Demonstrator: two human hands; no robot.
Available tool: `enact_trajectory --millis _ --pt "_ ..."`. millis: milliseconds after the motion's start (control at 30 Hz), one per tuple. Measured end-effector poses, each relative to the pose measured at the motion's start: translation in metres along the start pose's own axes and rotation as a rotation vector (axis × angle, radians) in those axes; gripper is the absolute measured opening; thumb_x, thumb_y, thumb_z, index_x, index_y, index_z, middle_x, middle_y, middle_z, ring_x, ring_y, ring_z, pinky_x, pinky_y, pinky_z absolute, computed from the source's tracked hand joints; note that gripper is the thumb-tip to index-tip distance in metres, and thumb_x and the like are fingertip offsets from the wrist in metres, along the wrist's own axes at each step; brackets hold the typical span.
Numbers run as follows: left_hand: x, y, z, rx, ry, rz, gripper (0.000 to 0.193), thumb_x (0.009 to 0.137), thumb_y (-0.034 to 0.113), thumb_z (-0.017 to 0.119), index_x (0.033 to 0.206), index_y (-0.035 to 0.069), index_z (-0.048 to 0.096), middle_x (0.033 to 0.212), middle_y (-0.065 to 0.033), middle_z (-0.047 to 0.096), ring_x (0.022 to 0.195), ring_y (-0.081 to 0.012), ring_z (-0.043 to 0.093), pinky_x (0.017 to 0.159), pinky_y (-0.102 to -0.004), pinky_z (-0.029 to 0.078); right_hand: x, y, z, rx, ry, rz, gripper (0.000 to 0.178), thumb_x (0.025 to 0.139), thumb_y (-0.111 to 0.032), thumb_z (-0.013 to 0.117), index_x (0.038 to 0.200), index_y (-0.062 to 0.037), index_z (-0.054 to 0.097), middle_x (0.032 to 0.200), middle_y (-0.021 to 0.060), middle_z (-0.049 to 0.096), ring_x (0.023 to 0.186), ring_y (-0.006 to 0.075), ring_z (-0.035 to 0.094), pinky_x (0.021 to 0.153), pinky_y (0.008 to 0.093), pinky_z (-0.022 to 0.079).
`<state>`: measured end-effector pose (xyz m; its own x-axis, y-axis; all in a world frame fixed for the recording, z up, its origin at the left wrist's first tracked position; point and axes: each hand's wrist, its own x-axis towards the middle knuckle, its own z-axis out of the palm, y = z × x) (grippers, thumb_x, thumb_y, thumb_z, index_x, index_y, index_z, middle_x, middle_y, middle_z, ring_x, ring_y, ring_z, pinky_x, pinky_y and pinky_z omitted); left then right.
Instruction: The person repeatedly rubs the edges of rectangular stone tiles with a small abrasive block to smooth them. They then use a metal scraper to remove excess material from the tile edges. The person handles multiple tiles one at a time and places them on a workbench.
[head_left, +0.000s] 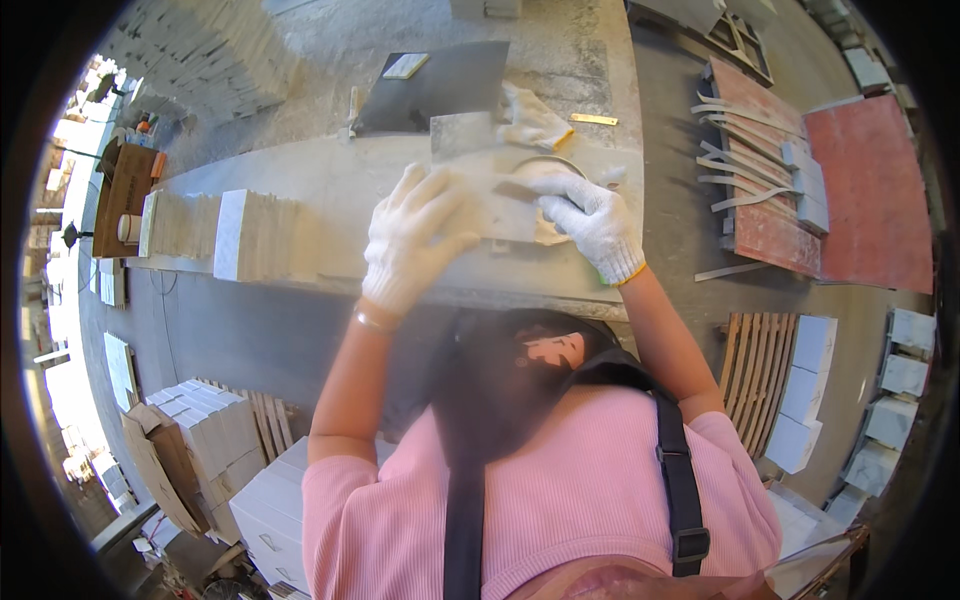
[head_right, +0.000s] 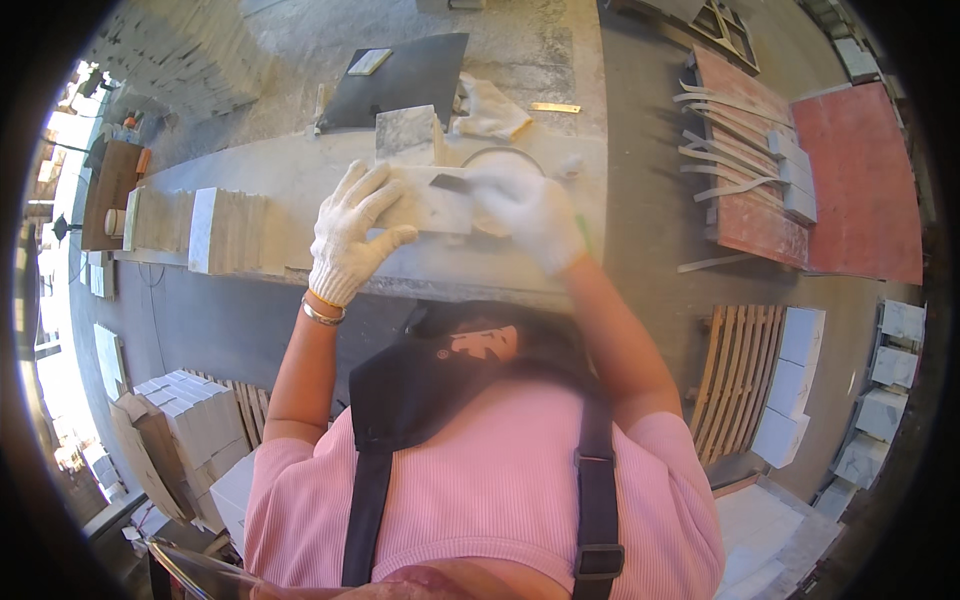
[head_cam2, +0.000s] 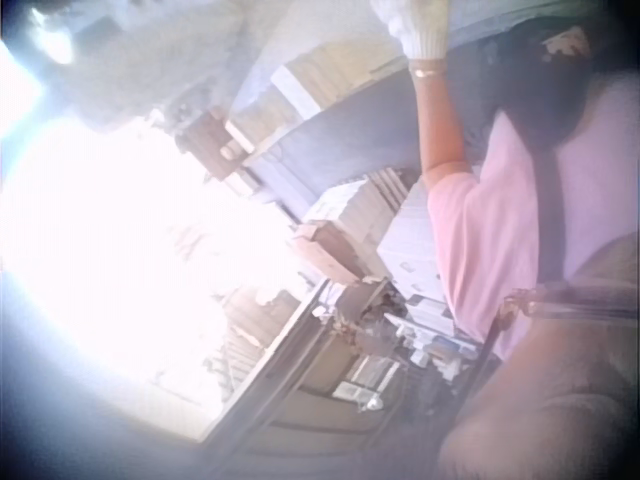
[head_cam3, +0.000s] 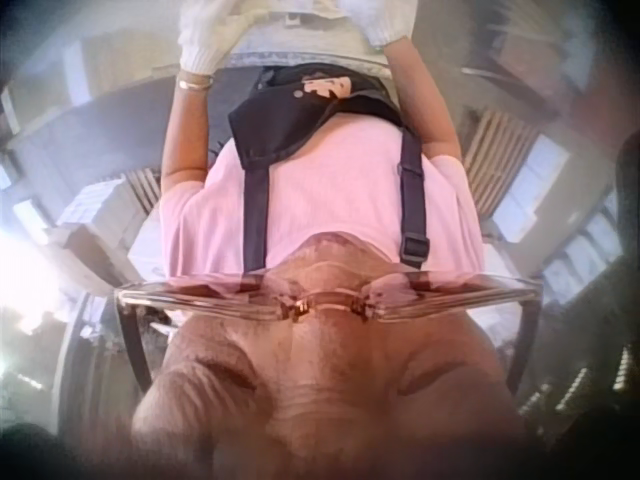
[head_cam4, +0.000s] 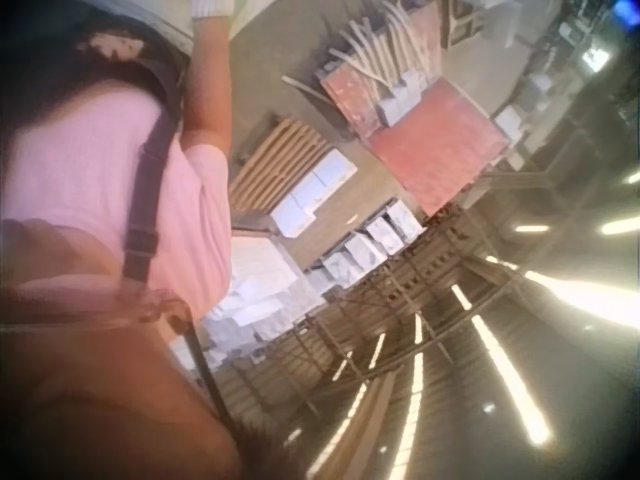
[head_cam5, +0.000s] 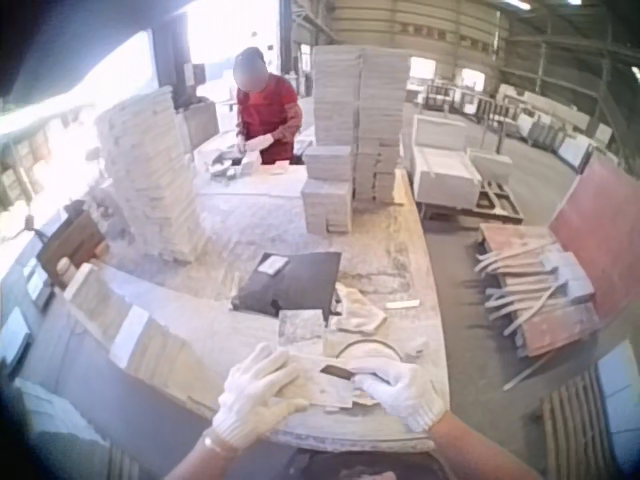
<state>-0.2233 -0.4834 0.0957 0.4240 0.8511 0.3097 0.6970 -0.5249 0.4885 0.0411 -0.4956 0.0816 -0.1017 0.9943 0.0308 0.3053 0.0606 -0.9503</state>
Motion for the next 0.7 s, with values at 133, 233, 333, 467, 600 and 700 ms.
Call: enact_trajectory --millis 133,233,333,467,600,700 --pt "0.001 -0.003 -0.003 -0.034 0.005 0.009 0.056 0.073 0.037 0.086 0.12 0.01 0.073 0.139 -0.0136 0.063 0.137 -0.0414 0.05 0.109 -0.0482 0.044 -0.038 -0.009 -0.008 -0.11 -0.238 -0.024 0.03 0.091 -0.003 0.069 0.121 -0.0039 0.073 0.103 0.0041 0.075 0.089 0.0114 0.067 0.082 0.026 0.054" --pt "0.004 -0.009 -0.008 -0.073 -0.038 -0.005 0.061 0.074 0.04 0.085 0.126 0.011 0.07 0.14 -0.0149 0.062 0.136 -0.04 0.051 0.108 -0.0483 0.044 -0.059 -0.012 -0.02 -0.017 -0.272 0.107 0.031 0.091 -0.003 0.071 0.121 -0.0023 0.072 0.11 0.0068 0.075 0.095 0.0111 0.068 0.087 0.0262 0.054" --pt "0.008 -0.011 -0.009 0.101 0.092 -0.083 0.071 0.076 0.043 0.084 0.137 0.013 0.063 0.139 -0.0166 0.063 0.135 -0.0387 0.052 0.108 -0.0474 0.045 -0.07 -0.006 -0.029 -0.171 -0.232 0.202 0.03 0.091 -0.008 0.069 0.121 -0.0021 0.071 0.117 0.0114 0.074 0.103 0.0171 0.069 0.093 0.0299 0.053" --pt "0.017 -0.015 -0.011 0.046 -0.027 -0.381 0.081 0.08 0.044 0.082 0.148 0.013 0.052 0.136 -0.0192 0.064 0.125 -0.0371 0.059 0.103 -0.0451 0.048 -0.077 0.011 -0.03 -0.214 -0.156 0.237 0.028 0.09 -0.004 0.072 0.117 -0.0006 0.069 0.105 0.0065 0.074 0.094 0.0115 0.068 0.083 0.0266 0.055" --pt "0.021 -0.026 -0.019 -0.131 -0.165 -0.551 0.086 0.079 0.046 0.081 0.15 0.008 0.051 0.122 -0.0199 0.069 0.105 -0.0329 0.068 0.092 -0.0404 0.053 -0.076 0.018 -0.027 0.238 -0.028 0.443 0.039 0.091 -0.014 0.07 0.129 -0.0039 0.066 0.089 0.0041 0.068 0.079 0.0143 0.063 0.072 0.0287 0.05" --pt "0.02 -0.034 -0.017 -0.364 -0.16 -0.621 0.086 0.078 0.042 0.082 0.149 0.005 0.05 0.107 -0.016 0.072 0.091 -0.0245 0.069 0.081 -0.0358 0.054 -0.065 0.014 -0.018 0.445 0.018 0.485 0.037 0.092 -0.017 0.069 0.126 -0.0038 0.062 0.082 -0.0001 0.062 0.068 0.0092 0.054 0.062 0.0256 0.044"
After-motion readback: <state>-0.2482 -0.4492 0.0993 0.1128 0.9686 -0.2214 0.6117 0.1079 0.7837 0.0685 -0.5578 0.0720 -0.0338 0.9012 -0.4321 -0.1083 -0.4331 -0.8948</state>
